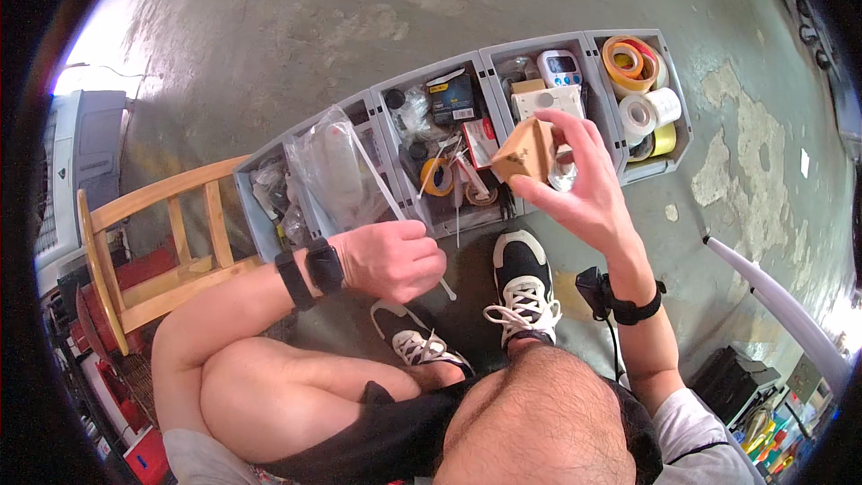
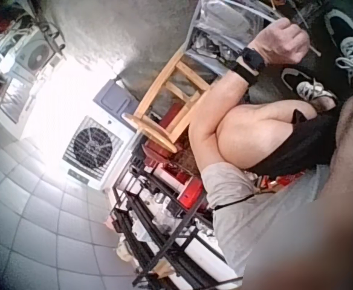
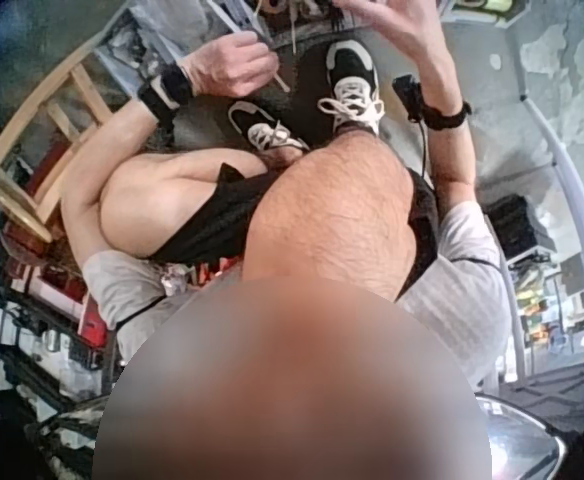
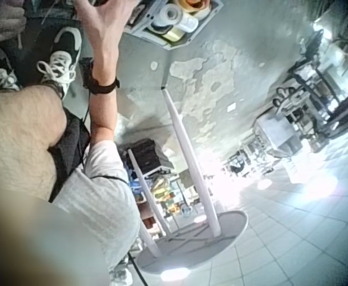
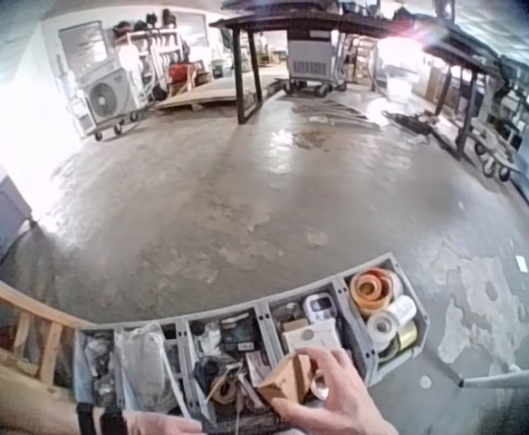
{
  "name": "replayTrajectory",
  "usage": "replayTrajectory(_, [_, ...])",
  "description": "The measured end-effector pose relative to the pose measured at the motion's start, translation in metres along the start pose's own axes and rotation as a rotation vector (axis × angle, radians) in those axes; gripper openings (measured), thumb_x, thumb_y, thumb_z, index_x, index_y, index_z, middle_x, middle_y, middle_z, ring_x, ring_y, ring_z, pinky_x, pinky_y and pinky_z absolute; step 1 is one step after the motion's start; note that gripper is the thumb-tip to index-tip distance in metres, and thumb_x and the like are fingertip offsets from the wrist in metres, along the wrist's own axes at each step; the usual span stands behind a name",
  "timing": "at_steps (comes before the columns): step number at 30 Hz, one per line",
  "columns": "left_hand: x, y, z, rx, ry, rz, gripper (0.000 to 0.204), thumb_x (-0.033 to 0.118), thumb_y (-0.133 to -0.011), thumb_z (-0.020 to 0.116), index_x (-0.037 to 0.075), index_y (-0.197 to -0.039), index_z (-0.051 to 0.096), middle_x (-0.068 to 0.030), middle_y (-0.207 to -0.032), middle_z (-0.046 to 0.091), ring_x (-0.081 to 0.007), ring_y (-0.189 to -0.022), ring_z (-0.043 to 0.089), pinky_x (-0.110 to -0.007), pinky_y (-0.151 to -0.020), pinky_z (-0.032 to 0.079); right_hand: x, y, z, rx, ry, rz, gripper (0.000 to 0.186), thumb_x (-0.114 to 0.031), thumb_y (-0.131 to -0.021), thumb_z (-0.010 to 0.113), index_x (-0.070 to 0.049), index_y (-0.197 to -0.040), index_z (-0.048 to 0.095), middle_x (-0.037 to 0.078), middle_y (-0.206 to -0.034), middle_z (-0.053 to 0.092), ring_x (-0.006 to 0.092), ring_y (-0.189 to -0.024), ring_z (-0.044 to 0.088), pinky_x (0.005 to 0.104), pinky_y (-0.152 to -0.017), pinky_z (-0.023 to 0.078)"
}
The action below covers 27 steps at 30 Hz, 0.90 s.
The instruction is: Searching through and sorting various small components and electronics in a multi-compartment storage bin.
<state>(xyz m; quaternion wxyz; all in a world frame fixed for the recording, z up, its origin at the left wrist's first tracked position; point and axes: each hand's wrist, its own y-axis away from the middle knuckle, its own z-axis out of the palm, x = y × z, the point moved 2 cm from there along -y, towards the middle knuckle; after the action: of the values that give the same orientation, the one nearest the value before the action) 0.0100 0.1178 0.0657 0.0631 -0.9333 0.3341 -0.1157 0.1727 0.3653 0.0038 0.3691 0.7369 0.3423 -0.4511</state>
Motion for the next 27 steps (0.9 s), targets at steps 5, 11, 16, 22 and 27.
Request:
replayTrajectory(5, [0.002, -0.003, -0.004, 0.024, -0.017, 0.010, 0.020, 0.018, -0.065, 0.067, 0.005, -0.081, 0.070, -0.0019, -0.090, 0.062, -0.0131, -0.071, 0.057, -0.029, -0.060, 0.043, -0.019, -0.034, 0.030, 0.007, -0.007, -0.005, 0.024, -0.014, -0.099, 0.065, -0.005, -0.121, 0.067, 0.007, -0.113, 0.060, 0.0199, -0.104, 0.053, 0.0356, -0.088, 0.042])
replayTrajectory(11, [0.003, 0.002, -0.010, -0.032, -0.053, -0.037, 0.025, 0.018, -0.064, 0.066, 0.004, -0.085, 0.070, -0.0020, -0.088, 0.060, -0.0141, -0.072, 0.057, -0.029, -0.061, 0.045, -0.053, -0.081, 0.087, 0.012, -0.023, -0.008, 0.023, -0.015, -0.099, 0.065, -0.005, -0.120, 0.067, 0.007, -0.112, 0.061, 0.0194, -0.103, 0.053, 0.0351, -0.088, 0.042])
replayTrajectory(16, [0.006, 0.006, -0.010, -0.058, -0.050, -0.058, 0.025, 0.015, -0.065, 0.067, 0.004, -0.087, 0.071, -0.0016, -0.089, 0.059, -0.0140, -0.073, 0.058, -0.029, -0.062, 0.046, -0.053, -0.066, 0.083, 0.016, -0.036, -0.007, 0.023, -0.015, -0.100, 0.065, -0.005, -0.120, 0.067, 0.006, -0.112, 0.061, 0.0190, -0.102, 0.053, 0.0347, -0.087, 0.042])
replayTrajectory(22, [0.000, -0.004, -0.011, 0.054, -0.044, -0.064, 0.021, 0.014, -0.074, 0.071, 0.003, -0.091, 0.073, -0.0028, -0.093, 0.061, -0.0141, -0.078, 0.060, -0.029, -0.066, 0.048, -0.033, -0.011, 0.057, 0.003, -0.059, 0.006, 0.022, -0.015, -0.100, 0.064, -0.005, -0.119, 0.067, 0.006, -0.111, 0.061, 0.0185, -0.101, 0.053, 0.0342, -0.086, 0.042])
replayTrajectory(27, [-0.007, -0.020, -0.003, 0.008, -0.056, -0.091, 0.022, 0.015, -0.077, 0.069, 0.005, -0.096, 0.070, -0.0030, -0.093, 0.060, -0.0154, -0.082, 0.061, -0.030, -0.071, 0.050, -0.038, -0.003, 0.067, 0.017, -0.071, 0.028, 0.021, -0.015, -0.100, 0.064, -0.005, -0.119, 0.067, 0.006, -0.110, 0.061, 0.0181, -0.100, 0.053, 0.0339, -0.086, 0.043])
